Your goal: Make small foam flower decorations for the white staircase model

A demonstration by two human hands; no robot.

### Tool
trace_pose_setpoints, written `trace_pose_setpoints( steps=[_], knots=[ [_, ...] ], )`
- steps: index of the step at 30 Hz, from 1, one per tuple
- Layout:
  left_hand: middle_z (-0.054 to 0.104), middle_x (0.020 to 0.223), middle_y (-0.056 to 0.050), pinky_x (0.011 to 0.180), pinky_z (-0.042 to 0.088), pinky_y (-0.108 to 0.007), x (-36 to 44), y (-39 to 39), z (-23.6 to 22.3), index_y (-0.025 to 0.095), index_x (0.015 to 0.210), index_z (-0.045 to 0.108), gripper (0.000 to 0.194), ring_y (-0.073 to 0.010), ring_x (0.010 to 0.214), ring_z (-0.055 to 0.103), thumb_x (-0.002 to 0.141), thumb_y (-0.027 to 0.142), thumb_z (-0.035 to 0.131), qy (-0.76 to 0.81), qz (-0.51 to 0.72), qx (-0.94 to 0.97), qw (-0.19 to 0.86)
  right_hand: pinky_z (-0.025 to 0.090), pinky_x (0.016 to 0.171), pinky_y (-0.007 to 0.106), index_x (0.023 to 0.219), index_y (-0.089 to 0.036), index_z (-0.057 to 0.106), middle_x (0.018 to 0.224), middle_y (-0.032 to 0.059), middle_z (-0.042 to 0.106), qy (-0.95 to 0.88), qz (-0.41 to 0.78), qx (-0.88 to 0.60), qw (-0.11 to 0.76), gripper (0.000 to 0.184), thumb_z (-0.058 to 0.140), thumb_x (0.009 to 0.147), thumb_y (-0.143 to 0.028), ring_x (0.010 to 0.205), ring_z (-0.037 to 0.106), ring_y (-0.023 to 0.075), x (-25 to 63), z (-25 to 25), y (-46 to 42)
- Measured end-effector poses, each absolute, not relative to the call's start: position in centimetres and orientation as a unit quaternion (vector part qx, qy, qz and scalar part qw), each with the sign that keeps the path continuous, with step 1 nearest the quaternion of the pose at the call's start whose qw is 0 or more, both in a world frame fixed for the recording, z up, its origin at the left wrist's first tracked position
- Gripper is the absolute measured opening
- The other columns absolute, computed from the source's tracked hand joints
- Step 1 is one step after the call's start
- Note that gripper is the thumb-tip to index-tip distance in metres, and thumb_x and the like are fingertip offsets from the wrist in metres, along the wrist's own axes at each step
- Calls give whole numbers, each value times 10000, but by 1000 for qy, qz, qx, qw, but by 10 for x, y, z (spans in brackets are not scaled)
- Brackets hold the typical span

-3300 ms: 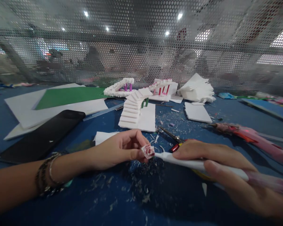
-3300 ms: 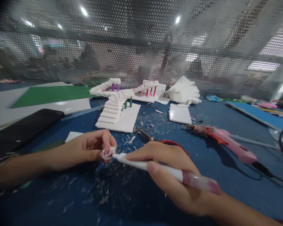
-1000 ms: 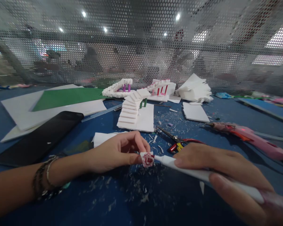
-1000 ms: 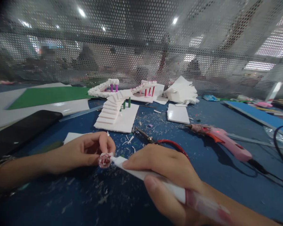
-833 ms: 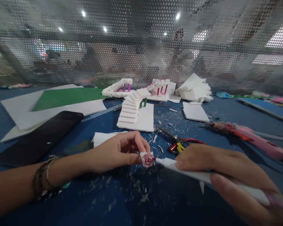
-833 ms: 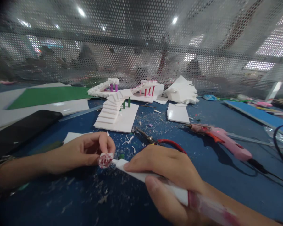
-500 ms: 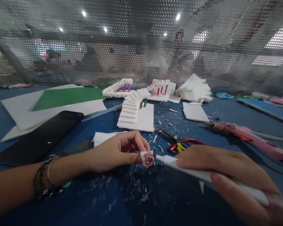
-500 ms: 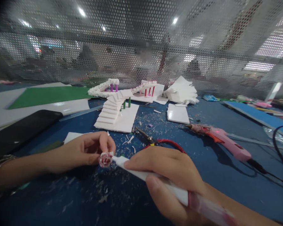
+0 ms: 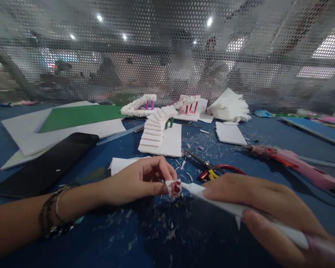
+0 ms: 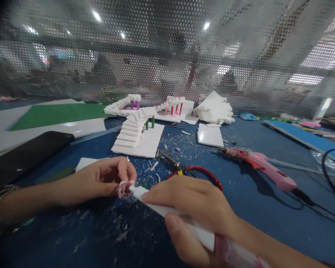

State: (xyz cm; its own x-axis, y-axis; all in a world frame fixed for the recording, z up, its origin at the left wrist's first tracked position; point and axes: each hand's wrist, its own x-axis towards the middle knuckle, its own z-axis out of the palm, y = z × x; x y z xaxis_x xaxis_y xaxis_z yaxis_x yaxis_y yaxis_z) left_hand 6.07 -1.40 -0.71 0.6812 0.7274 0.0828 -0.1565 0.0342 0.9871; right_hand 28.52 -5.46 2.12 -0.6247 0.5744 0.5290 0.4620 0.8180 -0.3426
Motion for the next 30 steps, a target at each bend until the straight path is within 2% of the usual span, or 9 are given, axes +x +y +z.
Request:
trace_pose_setpoints(
  steps=[5, 9, 12, 18, 22, 25, 30],
  knots=[
    [540, 759, 9, 580, 368, -187, 62, -14, -4, 128, 658, 482, 130, -73, 651, 519, 701, 76, 593, 242, 322, 612, 681, 480, 774, 184, 1063, -203, 534, 980, 17, 648, -931, 140, -205, 269, 370, 463, 712, -110, 883, 607, 131, 287, 25, -50],
    [541, 750, 10, 595, 367, -199, 62, -14, -3, 132, 653, 479, 135, -77, 651, 515, 697, 97, 602, 249, 325, 611, 678, 518, 693, 223, 1007, -259, 584, 890, 23, 671, -904, 108, -267, 316, 279, 412, 789, -229, 802, 635, 156, 287, 23, -51],
    [544, 763, 4, 597, 368, -205, 61, -14, -4, 134, 659, 483, 134, -84, 657, 519, 691, 114, 612, 245, 323, 609, 682, 529, 649, 224, 988, -278, 600, 869, 22, 673, -907, 90, -279, 302, 268, 425, 786, -269, 764, 642, 161, 287, 22, -51],
    [543, 761, 10, 590, 365, -197, 61, -14, -5, 130, 666, 485, 127, -72, 646, 514, 695, 87, 601, 239, 329, 604, 686, 530, 649, 232, 948, -273, 608, 848, 20, 669, -893, 92, -285, 335, 267, 388, 800, -307, 755, 639, 163, 284, 16, -51],
    [547, 764, 12, 602, 364, -179, 61, -14, -5, 124, 670, 490, 120, -60, 664, 517, 709, 51, 577, 232, 329, 598, 692, 533, 627, 221, 941, -280, 596, 819, 9, 672, -899, 82, -240, 356, 259, 368, 819, -285, 713, 643, 155, 285, 14, -48],
    [548, 770, 16, 604, 366, -175, 60, -14, -5, 126, 675, 497, 117, -60, 673, 522, 712, 49, 578, 235, 332, 595, 693, 529, 627, 202, 970, -277, 569, 844, 1, 670, -907, 97, -225, 342, 249, 404, 798, -204, 735, 640, 147, 286, 18, -47],
    [550, 773, 18, 601, 372, -179, 59, -13, -6, 128, 676, 497, 117, -59, 661, 524, 718, 52, 574, 242, 329, 597, 691, 507, 674, 167, 1026, -280, 507, 885, -33, 652, -897, 159, -237, 337, 367, 404, 735, -83, 778, 620, 107, 288, 23, -48]
  ],
)
